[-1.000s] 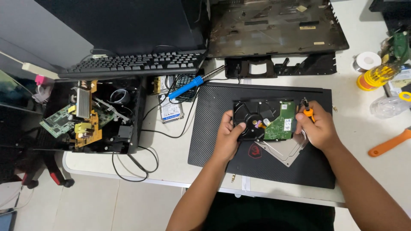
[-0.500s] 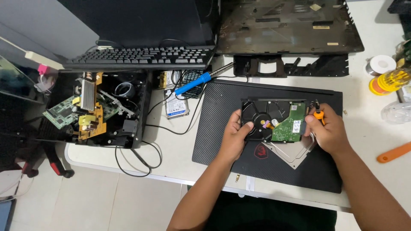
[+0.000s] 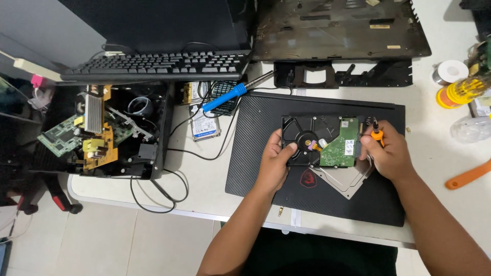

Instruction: The person is disassembling a hard drive by removing the top cover and then unscrewing the PCB from the main chassis for cleaning or repair.

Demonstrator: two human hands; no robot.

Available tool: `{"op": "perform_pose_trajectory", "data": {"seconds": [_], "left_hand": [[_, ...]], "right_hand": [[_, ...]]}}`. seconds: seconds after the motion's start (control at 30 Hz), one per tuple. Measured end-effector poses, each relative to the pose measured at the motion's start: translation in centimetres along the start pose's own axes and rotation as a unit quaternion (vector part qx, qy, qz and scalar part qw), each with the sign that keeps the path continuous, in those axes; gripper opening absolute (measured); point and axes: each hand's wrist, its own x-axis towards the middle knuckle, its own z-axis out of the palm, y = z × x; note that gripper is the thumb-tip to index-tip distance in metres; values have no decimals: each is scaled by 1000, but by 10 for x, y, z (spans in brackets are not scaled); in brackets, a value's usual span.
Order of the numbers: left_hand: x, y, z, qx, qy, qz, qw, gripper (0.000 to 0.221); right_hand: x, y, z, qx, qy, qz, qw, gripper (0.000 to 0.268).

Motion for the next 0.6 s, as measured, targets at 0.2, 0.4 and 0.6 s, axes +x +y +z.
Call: {"op": "perform_pose_trajectory", "data": {"seconds": [0.2,0.4,0.6], "left_hand": [[-1,2,1,-17,17,-19,1000,42],[1,-4,-4,-32,25,-26,999,43],[1,2,-1,-51,30,-39,997,44]], "right_hand": [[0,-3,0,-6,-5,-18,1000,13],[0,-6,1,17,-9,-34,999,13],[0,-12,4,-13,-2,4,1000,13]]}}
